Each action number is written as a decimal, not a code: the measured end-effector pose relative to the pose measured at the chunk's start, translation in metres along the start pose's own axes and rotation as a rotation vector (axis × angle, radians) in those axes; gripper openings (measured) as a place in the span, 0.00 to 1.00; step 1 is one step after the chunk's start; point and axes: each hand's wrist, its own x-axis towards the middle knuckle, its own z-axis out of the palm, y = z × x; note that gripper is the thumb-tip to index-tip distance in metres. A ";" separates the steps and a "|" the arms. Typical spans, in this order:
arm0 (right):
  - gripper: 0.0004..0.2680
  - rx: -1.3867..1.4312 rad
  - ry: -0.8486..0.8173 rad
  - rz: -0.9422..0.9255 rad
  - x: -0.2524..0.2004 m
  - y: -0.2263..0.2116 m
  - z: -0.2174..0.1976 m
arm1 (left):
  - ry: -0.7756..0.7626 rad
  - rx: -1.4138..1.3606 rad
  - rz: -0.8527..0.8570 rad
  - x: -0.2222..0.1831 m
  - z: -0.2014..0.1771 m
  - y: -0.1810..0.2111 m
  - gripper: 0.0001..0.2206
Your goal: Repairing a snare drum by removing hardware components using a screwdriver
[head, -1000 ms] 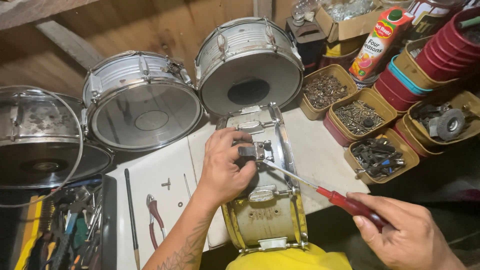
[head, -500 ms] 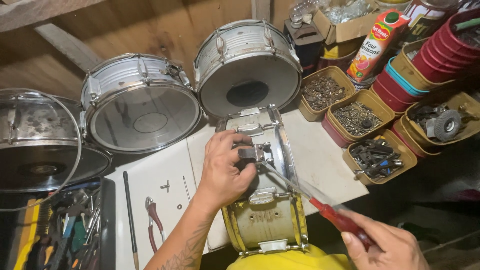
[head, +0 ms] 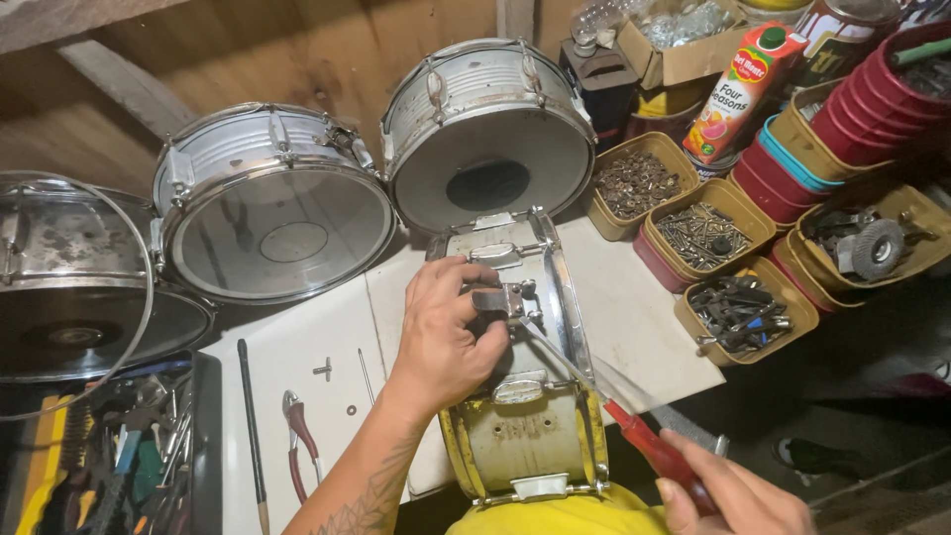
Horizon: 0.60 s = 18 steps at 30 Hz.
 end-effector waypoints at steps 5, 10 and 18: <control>0.12 -0.063 -0.157 0.271 -0.012 0.012 -0.001 | -0.014 0.002 -0.007 0.000 0.001 -0.002 0.08; 0.14 -0.115 -0.354 0.599 -0.015 0.019 -0.002 | 0.004 0.002 -0.005 -0.001 0.001 -0.003 0.08; 0.12 -0.148 -0.030 0.060 0.005 -0.027 -0.014 | 0.032 0.007 0.042 -0.002 0.003 -0.007 0.10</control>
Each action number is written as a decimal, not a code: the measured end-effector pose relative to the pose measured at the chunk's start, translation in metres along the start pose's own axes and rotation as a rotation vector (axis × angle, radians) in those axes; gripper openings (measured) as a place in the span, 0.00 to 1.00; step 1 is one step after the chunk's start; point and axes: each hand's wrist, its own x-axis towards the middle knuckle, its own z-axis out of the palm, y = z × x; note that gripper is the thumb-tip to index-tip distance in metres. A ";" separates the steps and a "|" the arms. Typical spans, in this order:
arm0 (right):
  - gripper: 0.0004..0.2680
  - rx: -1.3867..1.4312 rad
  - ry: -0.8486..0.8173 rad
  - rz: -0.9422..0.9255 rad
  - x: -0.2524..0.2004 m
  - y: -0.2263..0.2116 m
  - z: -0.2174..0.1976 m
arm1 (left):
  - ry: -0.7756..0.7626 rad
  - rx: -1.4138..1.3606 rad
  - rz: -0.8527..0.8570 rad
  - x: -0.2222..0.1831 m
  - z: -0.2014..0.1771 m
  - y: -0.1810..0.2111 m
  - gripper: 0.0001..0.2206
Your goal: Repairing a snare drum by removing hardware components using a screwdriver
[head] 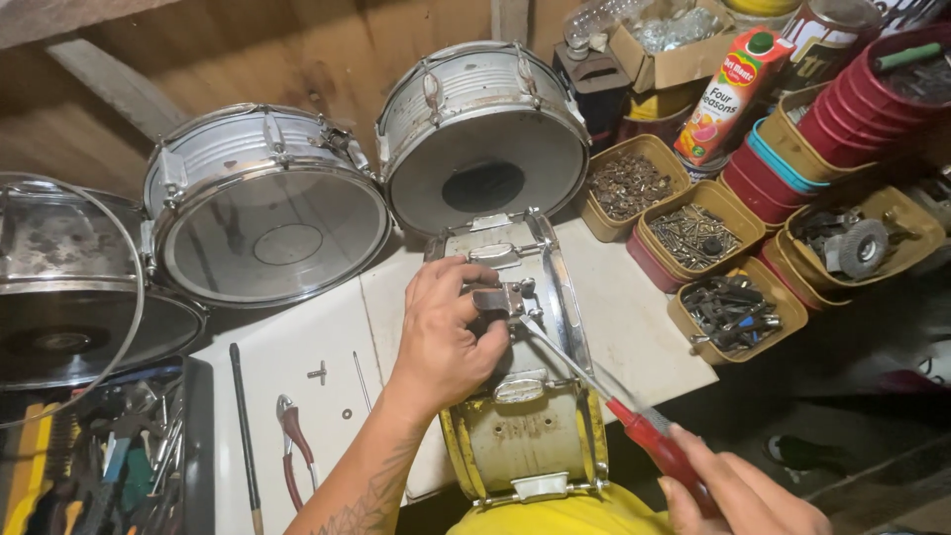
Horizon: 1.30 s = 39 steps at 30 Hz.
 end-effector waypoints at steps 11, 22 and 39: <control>0.13 0.177 -0.153 0.235 -0.003 0.017 0.004 | -0.026 -0.029 -0.042 0.001 -0.002 0.004 0.07; 0.15 0.008 -0.176 0.304 -0.013 0.039 0.010 | -0.002 -0.024 -0.019 0.001 0.001 -0.001 0.07; 0.15 -0.011 -0.076 0.179 -0.006 0.013 0.009 | 0.010 -0.026 0.004 0.002 0.001 -0.001 0.07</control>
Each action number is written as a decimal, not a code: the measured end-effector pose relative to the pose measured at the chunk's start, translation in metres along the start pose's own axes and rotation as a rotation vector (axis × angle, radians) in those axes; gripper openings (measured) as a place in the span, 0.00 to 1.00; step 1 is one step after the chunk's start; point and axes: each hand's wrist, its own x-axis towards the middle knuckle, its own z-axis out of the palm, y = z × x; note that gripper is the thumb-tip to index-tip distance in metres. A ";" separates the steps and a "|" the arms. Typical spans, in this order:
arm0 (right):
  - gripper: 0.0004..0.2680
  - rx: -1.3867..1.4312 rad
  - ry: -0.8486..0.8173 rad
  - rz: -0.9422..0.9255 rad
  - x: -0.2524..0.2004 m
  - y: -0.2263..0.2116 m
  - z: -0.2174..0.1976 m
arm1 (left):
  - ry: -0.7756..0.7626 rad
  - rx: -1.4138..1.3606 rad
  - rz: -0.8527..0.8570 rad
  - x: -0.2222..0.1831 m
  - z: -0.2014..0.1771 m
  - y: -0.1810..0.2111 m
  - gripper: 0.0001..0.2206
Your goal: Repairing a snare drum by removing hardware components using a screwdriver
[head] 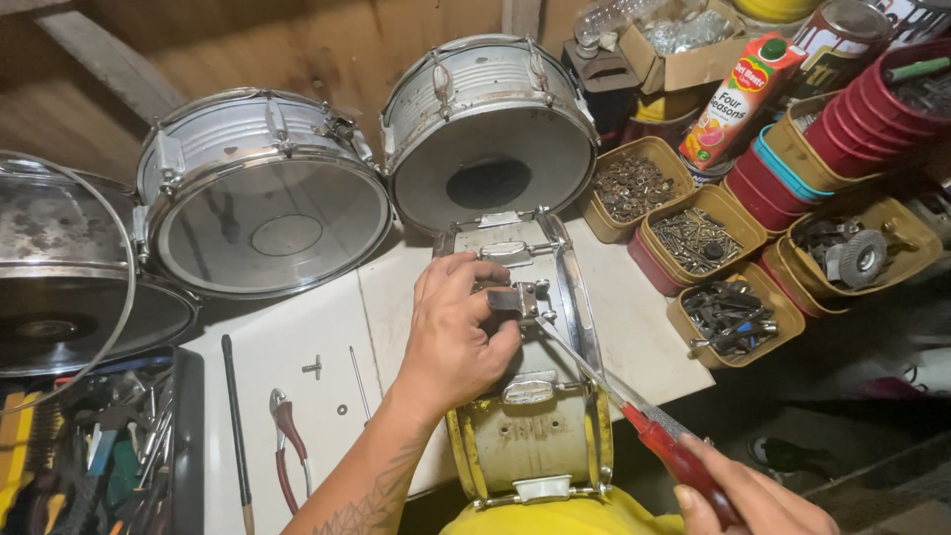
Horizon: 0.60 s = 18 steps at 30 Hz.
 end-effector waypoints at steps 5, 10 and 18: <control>0.15 -0.026 0.001 -0.036 0.002 -0.018 -0.009 | -0.013 0.003 -0.009 0.000 -0.001 0.000 0.08; 0.13 0.068 -0.067 0.045 0.005 -0.003 -0.011 | -0.020 -0.001 -0.015 0.000 -0.001 0.001 0.07; 0.15 -0.058 0.075 -0.214 0.002 0.016 0.005 | -0.028 -0.007 -0.027 -0.001 -0.001 0.001 0.08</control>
